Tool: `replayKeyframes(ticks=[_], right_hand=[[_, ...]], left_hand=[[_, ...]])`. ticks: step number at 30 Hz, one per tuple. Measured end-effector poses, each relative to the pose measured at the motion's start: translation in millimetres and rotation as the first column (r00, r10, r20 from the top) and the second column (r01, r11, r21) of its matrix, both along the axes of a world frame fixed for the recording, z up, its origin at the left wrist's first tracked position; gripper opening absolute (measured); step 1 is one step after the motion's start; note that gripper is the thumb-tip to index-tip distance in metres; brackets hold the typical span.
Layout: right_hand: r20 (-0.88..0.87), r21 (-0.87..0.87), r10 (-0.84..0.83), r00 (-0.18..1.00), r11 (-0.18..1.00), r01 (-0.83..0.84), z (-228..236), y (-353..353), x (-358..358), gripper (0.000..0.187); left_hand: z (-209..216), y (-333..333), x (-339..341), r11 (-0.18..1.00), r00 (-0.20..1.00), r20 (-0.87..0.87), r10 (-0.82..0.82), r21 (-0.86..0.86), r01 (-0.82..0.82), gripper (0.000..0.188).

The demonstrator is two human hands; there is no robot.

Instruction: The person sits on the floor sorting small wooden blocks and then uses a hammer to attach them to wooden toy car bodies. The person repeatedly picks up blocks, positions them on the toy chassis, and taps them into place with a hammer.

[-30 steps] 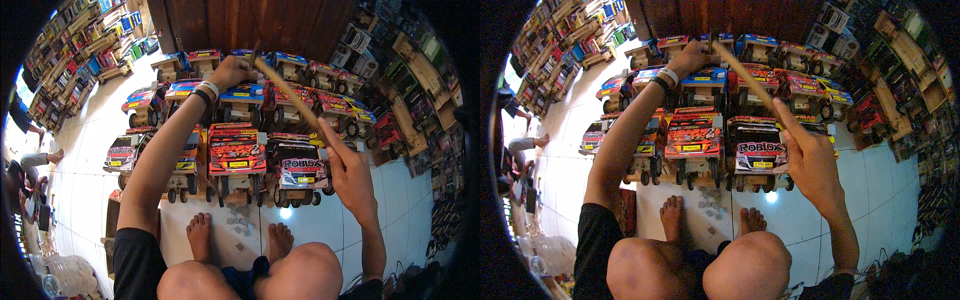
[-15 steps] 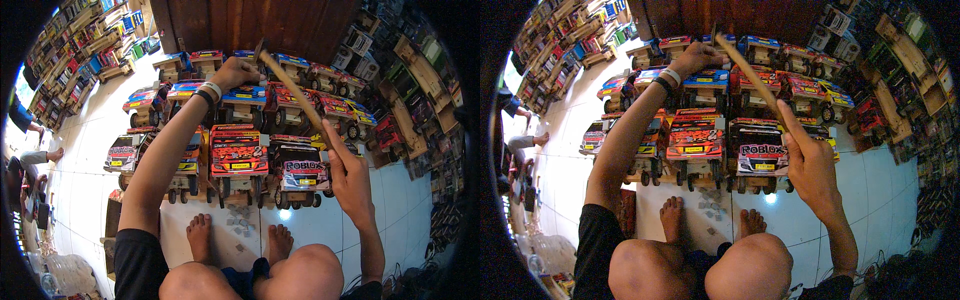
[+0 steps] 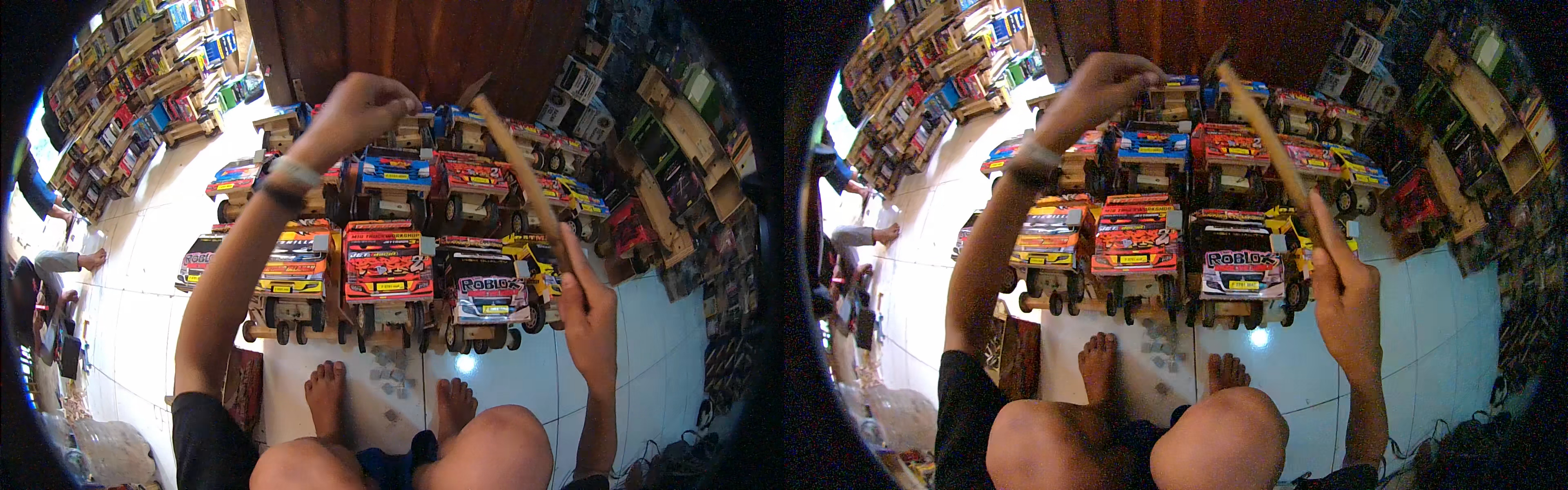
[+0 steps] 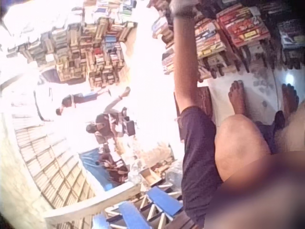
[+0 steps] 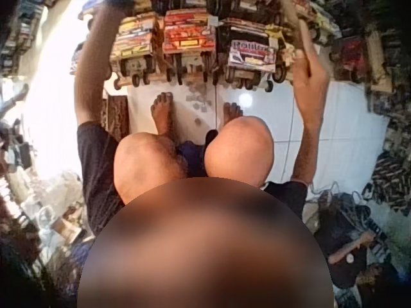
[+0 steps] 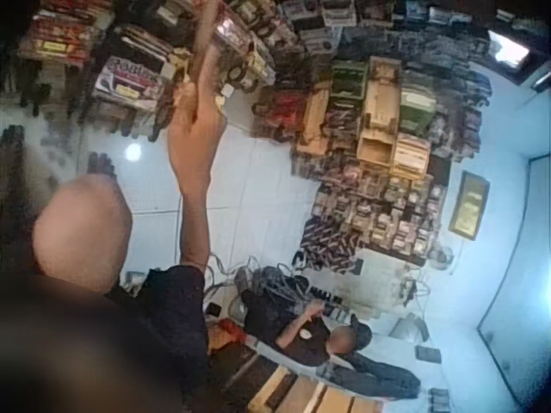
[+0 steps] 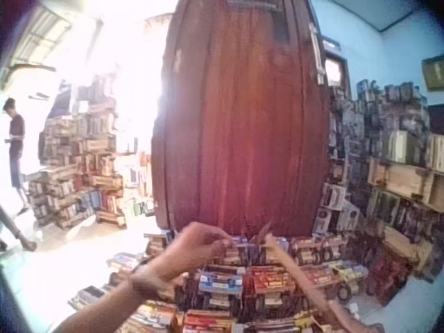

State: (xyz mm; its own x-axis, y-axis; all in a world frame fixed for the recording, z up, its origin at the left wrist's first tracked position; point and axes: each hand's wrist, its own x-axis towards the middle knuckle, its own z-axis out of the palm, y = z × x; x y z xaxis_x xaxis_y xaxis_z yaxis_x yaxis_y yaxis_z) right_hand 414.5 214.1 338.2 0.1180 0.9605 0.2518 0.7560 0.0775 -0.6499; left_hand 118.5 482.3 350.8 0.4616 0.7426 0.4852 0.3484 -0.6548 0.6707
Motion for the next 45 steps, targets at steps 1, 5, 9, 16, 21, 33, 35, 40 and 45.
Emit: replayKeyframes(ticks=[1, 5, 9, 16, 21, 33, 35, 40, 45], right_hand=[[-0.042, 0.032, -0.034, 0.999, 0.999, 0.036, -2, -5, 3, 0.053], [-0.180, 0.052, -0.116, 0.977, 0.990, 0.127, -8, -25, 15, 0.052], [-0.233, 0.050, -0.153, 0.960, 0.984, 0.169, -14, -32, 21, 0.053], [-0.240, -0.004, -0.147, 0.960, 0.989, 0.151, -24, -40, 16, 0.055], [-0.305, 0.000, -0.104, 0.947, 0.994, 0.109, -25, -46, 12, 0.055], [-0.216, 0.069, -0.097, 0.972, 0.991, 0.115, -40, -59, 40, 0.057], [-0.206, 0.051, -0.142, 0.968, 0.986, 0.156, -39, -60, 41, 0.057], [-0.342, 0.019, -0.158, 0.926, 0.984, 0.176, -35, -59, 36, 0.057], [-0.385, 0.033, -0.141, 0.912, 0.986, 0.166, -35, -63, 36, 0.059]], left_hand=[[12, -28, -13, 1.000, 1.000, -0.015, -0.005, -0.008, 0.005, 0.025], [-3, -163, -64, 0.836, 0.874, -0.022, -0.485, -0.307, 0.455, 0.019], [-89, -227, -61, 0.039, 0.529, 0.211, -0.822, -0.906, 0.422, 0.042], [-172, -268, -29, 0.603, 0.904, -0.095, -0.416, -0.773, 0.197, 0.035], [-150, -283, -38, 0.709, 0.905, -0.075, -0.419, -0.650, 0.274, 0.031], [-174, -290, -20, 0.646, 0.985, -0.003, -0.174, -0.755, 0.112, 0.021], [-127, -276, -35, 0.789, 0.962, 0.162, -0.221, -0.550, 0.274, 0.024], [-13, -213, -45, 0.896, 0.880, 0.475, -0.003, -0.389, 0.213, 0.023], [24, -136, -22, 0.852, 0.898, 0.440, 0.023, -0.478, 0.212, 0.018]])
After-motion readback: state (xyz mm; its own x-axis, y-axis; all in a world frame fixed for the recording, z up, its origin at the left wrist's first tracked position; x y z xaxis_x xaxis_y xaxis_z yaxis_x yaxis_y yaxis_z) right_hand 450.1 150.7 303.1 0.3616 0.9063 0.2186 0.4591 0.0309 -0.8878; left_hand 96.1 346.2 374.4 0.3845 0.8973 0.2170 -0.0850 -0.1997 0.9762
